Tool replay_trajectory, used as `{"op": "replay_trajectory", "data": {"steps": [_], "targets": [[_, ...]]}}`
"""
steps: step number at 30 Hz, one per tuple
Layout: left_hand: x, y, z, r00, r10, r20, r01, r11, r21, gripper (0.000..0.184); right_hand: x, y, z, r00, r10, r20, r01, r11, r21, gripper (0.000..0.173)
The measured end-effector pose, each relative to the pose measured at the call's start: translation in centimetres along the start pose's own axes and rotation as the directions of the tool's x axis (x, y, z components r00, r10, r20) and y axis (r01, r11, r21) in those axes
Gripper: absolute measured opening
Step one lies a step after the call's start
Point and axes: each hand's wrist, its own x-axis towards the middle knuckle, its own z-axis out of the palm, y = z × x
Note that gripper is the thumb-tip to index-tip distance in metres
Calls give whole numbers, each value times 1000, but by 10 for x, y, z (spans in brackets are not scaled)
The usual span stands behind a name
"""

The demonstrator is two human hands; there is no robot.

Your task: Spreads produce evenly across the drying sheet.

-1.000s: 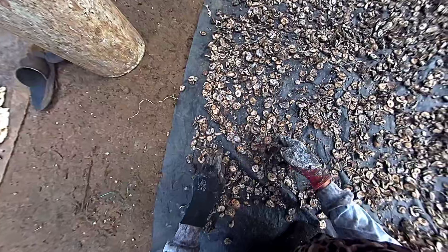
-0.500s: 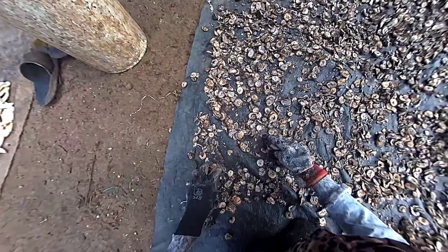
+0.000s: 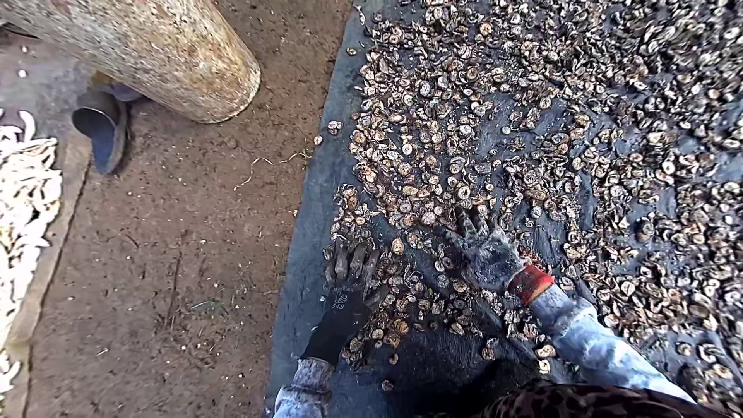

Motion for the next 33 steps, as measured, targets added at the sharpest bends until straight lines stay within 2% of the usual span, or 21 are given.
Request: {"op": "replay_trajectory", "data": {"steps": [1, 2, 4, 5, 7, 9, 11, 13, 14, 16, 17, 18, 19, 21, 23, 24, 26, 28, 30, 31, 33], "targets": [[-8, -3, 5, 1000, -29, 8, 28, 998, 53, 83, -17, 5, 13, 1000, -14, 20, 14, 1000, -13, 82], [-16, -6, 9, 998, -61, 7, 60, 995, 79, 82, -33, 11, 27, 999, -30, -25, 29, 999, -15, 70], [-34, -7, 11, 991, -134, 10, 134, 990, 54, 64, -58, 32, 56, 973, -36, -229, 49, 997, 51, 51], [-40, -9, 9, 986, -167, 1, 167, 986, -6, 56, -66, 37, 59, 961, 21, -276, 23, 987, 157, 47], [-45, -18, -1, 976, -211, -54, 204, 973, -110, 43, -72, 35, 40, 942, 169, -290, -86, 957, 278, 43], [-43, -19, -20, 959, -279, -44, 269, 951, -153, 42, -69, 27, 9, 913, 315, -260, -218, 914, 343, 40], [-37, -10, -44, 951, -308, -9, 306, 949, -76, 45, -63, 26, -10, 889, 399, -224, -307, 884, 353, 38], [-24, 6, -62, 961, -272, 53, 272, 962, 10, 57, -64, 31, -15, 880, 413, -234, -324, 883, 338, 45], [-14, 15, -63, 974, -217, 60, 216, 976, 16, 63, -69, 35, -13, 883, 410, -230, -326, 886, 329, 59], [18, 40, -55, 998, -61, -29, 60, 998, -25, 59, -77, 42, -4, 902, 418, -111, -378, 886, 267, 98], [41, 52, -46, 999, 0, -51, -2, 999, -44, 56, -77, 42, 5, 895, 446, -19, -437, 885, 158, 110], [65, 63, -36, 996, 51, -74, -56, 997, -55, 57, -81, 38, 18, 890, 456, 3, -454, 886, 92, 113], [88, 73, -26, 994, 77, -76, -81, 995, -52, 61, -91, 33, 37, 889, 455, -45, -452, 890, 65, 111], [112, 95, -13, 999, 40, 13, -39, 996, -79, 69, -118, 21, 74, 872, 460, -165, -443, 887, 133, 86], [107, 113, -20, 987, -24, 161, 49, 987, -154, 59, -135, 16, 92, 837, 503, -214, -451, 857, 251, 63], [101, 118, -25, 981, -16, 196, 54, 980, -192, 52, -136, 16, 84, 820, 531, -211, -444, 825, 350, 54], [88, 118, -31, 982, 30, 187, 23, 961, -275, 45, -127, 16, 39, 818, 571, -65, -445, 700, 559, 49], [88, 115, -28, 997, 67, 35, -48, 922, -385, 47, -105, 22, 2, 775, 628, -72, -385, 559, 734, 42], [90, 120, -32, 999, 21, -35, -34, 902, -431, 47, -92, 32, -8, 762, 641, -93, -277, 452, 848, 41], [87, 121, -38, 999, 14, -30, -26, 900, -435, 47, -87, 36, -15, 778, 621, -97, -234, 429, 872, 47], [75, 116, -41, 998, 62, -9, -59, 888, -455, 46, -69, 42, -37, 806, 568, -167, -190, 515, 836, 59]]}}
